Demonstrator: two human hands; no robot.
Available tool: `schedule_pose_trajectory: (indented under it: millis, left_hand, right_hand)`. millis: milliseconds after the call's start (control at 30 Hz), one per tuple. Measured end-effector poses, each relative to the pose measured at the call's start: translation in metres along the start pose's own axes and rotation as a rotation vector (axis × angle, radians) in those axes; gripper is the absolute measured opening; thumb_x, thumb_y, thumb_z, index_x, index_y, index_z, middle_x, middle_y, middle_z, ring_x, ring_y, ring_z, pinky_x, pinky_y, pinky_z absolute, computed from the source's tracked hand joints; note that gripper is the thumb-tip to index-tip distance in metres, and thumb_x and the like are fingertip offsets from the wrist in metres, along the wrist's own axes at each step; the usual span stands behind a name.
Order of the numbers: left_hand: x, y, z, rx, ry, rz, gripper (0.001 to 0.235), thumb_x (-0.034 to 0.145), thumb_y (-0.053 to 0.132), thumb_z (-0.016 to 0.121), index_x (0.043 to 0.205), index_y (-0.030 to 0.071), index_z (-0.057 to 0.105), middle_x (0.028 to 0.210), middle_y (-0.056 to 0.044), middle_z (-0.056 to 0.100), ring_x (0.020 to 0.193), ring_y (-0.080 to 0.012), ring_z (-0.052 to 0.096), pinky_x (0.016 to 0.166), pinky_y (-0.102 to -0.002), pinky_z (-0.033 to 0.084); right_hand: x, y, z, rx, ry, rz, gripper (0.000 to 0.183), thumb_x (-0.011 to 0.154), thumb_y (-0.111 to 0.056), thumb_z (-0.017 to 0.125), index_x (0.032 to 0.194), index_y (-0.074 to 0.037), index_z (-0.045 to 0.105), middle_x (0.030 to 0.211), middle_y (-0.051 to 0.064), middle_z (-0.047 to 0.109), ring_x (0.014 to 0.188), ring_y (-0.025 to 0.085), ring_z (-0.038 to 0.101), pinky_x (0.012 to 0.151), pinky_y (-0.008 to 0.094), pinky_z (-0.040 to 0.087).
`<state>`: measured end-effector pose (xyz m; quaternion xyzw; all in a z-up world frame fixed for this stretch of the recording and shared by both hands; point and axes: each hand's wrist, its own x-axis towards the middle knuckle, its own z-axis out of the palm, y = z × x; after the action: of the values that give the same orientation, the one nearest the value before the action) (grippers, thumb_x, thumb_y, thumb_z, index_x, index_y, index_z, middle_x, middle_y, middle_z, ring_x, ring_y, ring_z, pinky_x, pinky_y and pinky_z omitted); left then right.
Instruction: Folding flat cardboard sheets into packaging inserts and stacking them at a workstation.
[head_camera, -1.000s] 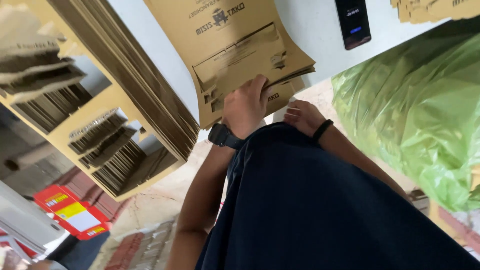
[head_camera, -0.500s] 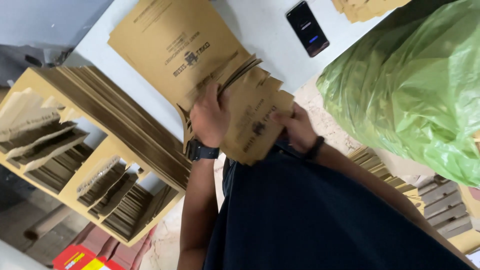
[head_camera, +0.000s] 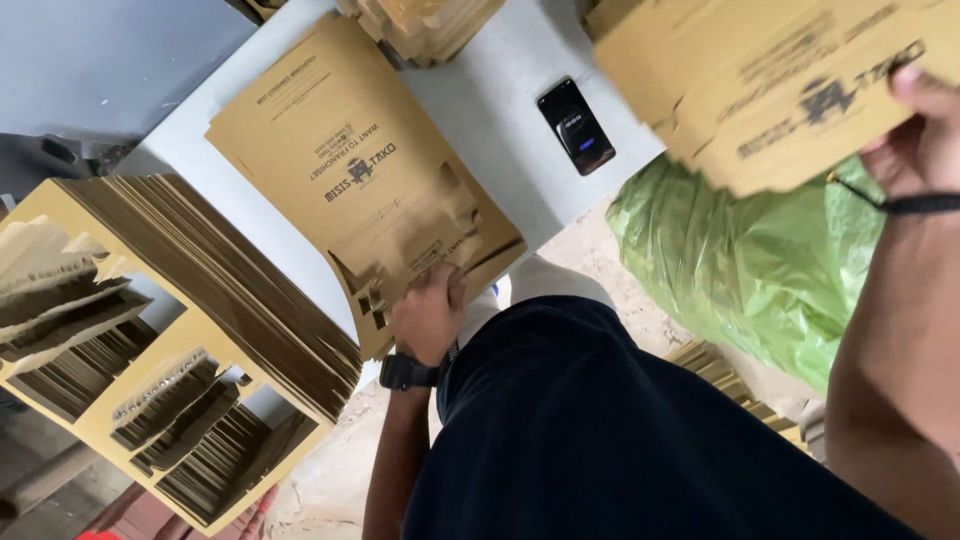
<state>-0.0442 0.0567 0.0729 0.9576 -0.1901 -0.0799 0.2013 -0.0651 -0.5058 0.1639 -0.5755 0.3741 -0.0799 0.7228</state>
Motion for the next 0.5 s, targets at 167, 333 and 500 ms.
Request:
schedule_pose_trajectory:
  millis: [167,333,500]
  left_hand:
    - [-0.002,0.017,0.005,0.058,-0.101,-0.011,0.005,0.091,0.024,0.073,0.09,0.019,0.071,0.075,-0.004,0.074,0.072,-0.0235,0.071,0.07,-0.041,0.056]
    - [-0.008,0.031,0.015,0.02,-0.327,-0.171,0.012,0.095,0.025,0.067,0.101,0.015,0.07,0.082,-0.007,0.076,0.072,-0.0267,0.071,0.088,-0.046,0.052]
    - [-0.009,0.037,0.023,-0.028,-0.333,-0.277,0.015,0.095,0.024,0.067,0.104,0.014,0.069,0.102,-0.01,0.076,0.085,-0.0349,0.072,0.073,-0.05,0.059]
  right_hand:
    - [0.082,-0.014,0.023,0.0,-0.091,0.115,0.016,0.106,-0.023,0.065,0.121,-0.022,0.064,0.109,-0.009,0.07,0.088,0.002,0.065,0.069,0.015,0.058]
    - [0.185,0.059,-0.02,-0.208,-0.01,0.381,0.008,0.108,-0.021,0.057,0.114,-0.017,0.06,0.12,0.003,0.083,0.116,0.013,0.088,0.104,0.043,0.071]
    - [0.185,0.052,-0.02,-0.52,0.179,0.357,0.015,0.109,-0.039,0.068,0.114,-0.026,0.063,0.09,-0.013,0.04,0.069,-0.003,0.054,0.096,0.026,0.08]
